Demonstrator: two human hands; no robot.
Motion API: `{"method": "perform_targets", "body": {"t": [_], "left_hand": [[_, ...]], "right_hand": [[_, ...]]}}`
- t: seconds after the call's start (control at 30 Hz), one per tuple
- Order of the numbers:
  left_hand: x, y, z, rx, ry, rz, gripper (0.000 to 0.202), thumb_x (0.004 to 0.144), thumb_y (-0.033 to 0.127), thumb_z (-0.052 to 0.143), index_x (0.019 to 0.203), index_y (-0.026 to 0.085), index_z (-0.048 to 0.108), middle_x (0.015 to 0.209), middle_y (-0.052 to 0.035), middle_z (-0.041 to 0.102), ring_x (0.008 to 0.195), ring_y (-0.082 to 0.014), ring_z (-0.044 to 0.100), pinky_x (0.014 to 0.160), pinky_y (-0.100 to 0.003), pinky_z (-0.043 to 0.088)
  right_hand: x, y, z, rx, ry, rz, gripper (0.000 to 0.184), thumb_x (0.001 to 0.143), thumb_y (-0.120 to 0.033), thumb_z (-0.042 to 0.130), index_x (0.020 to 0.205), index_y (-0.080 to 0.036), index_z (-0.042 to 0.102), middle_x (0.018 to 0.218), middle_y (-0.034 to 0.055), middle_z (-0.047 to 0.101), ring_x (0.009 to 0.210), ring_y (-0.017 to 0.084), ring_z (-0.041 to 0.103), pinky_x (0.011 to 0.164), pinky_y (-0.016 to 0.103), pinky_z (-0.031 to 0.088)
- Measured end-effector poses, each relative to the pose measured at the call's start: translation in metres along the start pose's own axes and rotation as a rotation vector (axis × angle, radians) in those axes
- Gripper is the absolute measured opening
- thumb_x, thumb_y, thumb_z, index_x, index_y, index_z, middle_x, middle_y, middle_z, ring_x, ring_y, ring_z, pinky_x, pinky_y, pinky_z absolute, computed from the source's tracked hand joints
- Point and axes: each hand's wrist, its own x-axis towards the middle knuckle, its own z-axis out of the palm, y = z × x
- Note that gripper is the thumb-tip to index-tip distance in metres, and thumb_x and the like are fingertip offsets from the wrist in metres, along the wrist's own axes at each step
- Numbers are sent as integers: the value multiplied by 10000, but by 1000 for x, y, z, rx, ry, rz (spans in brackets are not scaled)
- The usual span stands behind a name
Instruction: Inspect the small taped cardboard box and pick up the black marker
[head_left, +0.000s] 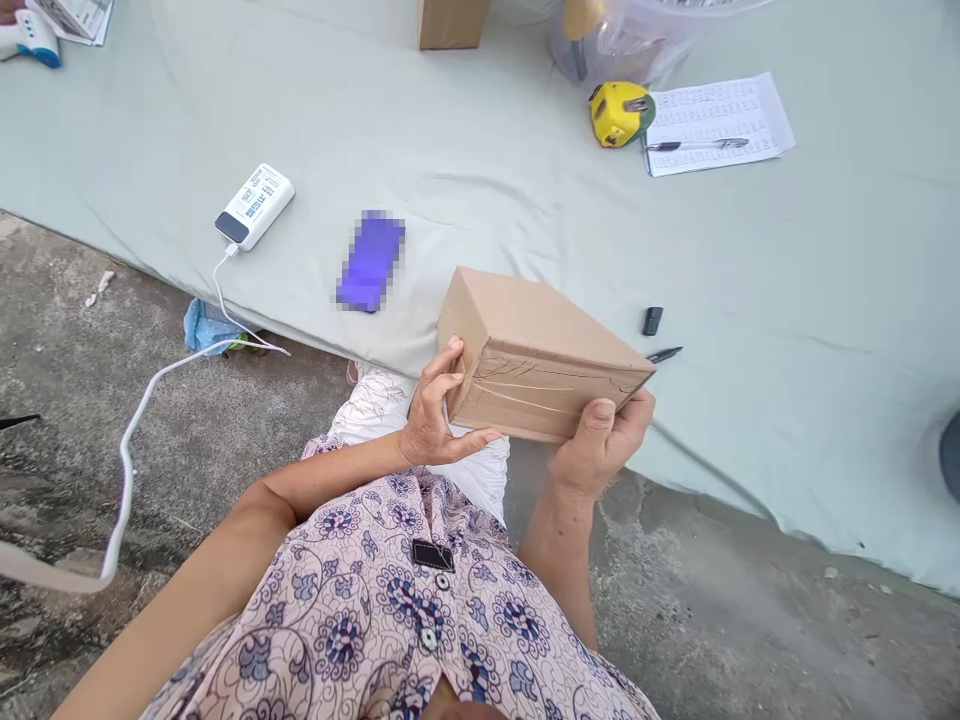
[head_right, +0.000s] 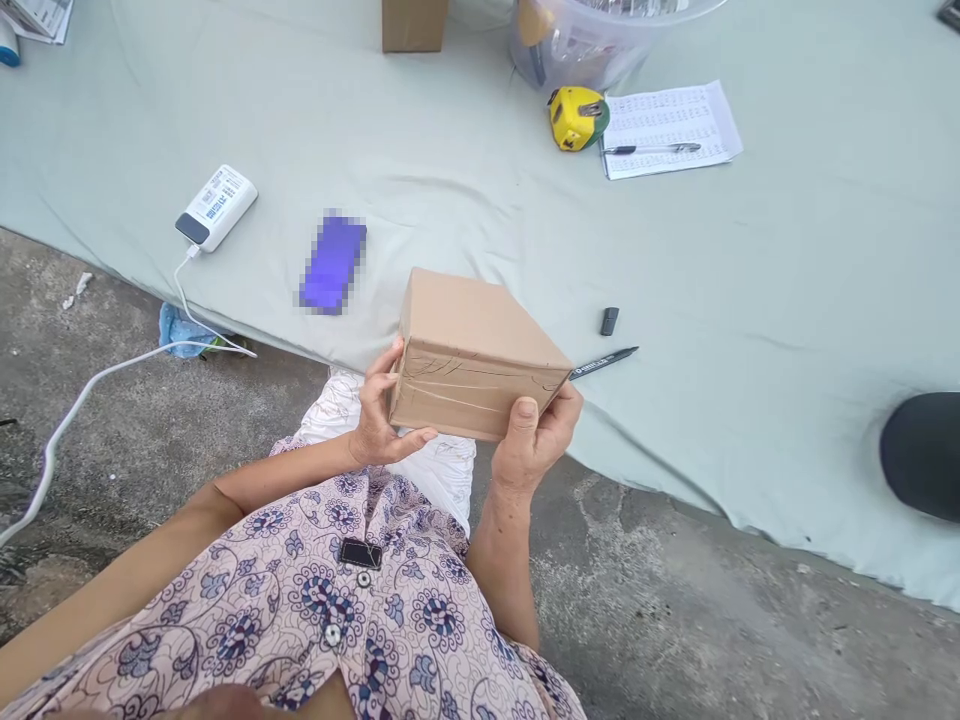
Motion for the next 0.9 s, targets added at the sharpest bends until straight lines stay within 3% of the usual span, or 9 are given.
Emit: {"method": "perform_targets", "body": {"t": [0.1,0.17,0.27,0.43,0.5,0.57,0.73,0.83,0.9], "left_hand": [[0,-4,-18,-72,2,-105,592,944,585,542,1411,234,448,1416,-181,582,1391,-307,542,1104,-527,482],[6,-10,-36,-91,133,-415,578,988,572,445,1444,217,447,1101,-114,735,1050,-228,719,917,-412,575],[26,-27,-66,-79,309,-987,675,952,355,539,1560,155,325,676,25,693,540,-106,589,610,-248,504],[55,-49,-89,-164,387,-1264,779,848,172,519,1579,45,278,479,97,536,389,-72,383,440,-204,301],[56,-43,-84,-171,330,-1261,779,840,197,536,1570,51,305,464,104,507,384,-77,355,432,-214,288],[54,-27,-75,-110,254,-1141,729,863,243,549,1553,99,360,479,96,510,412,-87,377,460,-223,336],[53,12,-62,63,99,-472,545,947,417,546,1452,217,506,734,6,681,685,-136,609,727,-288,532],[88,-9,-59,24,-69,-480,504,1005,371,475,1487,226,483,818,-16,731,689,-137,635,720,-284,548],[132,-37,-38,-13,-194,-459,408,982,338,541,1371,235,612,932,-35,765,805,-169,707,762,-296,580]], "right_hand": [[3,-5,-2,-60,0,21,519,857,-663,573,1085,-198,604,983,35,556,954,215,546,918,408,443],[6,-10,-2,-94,-1,29,508,857,-661,571,1049,-193,609,955,31,555,924,210,535,891,397,444],[12,-16,0,-129,9,48,487,843,-665,585,980,-199,622,902,26,559,855,202,515,843,388,447],[16,-22,4,-132,32,53,456,826,-666,601,921,-221,627,870,35,565,815,214,506,799,386,450],[16,-23,4,-153,30,58,461,833,-676,576,918,-225,622,866,33,570,832,221,515,809,390,455],[16,-24,4,-173,21,64,473,844,-679,555,928,-217,614,861,23,564,838,214,515,814,389,455],[15,-25,5,-182,31,57,488,842,-678,564,930,-200,613,845,13,536,824,194,513,821,385,466],[16,-26,8,-159,14,64,490,850,-661,564,968,-188,622,858,25,569,846,199,546,828,382,489],[18,-27,9,-141,-4,63,491,847,-649,567,987,-183,623,879,35,602,861,199,563,827,375,500]]}}
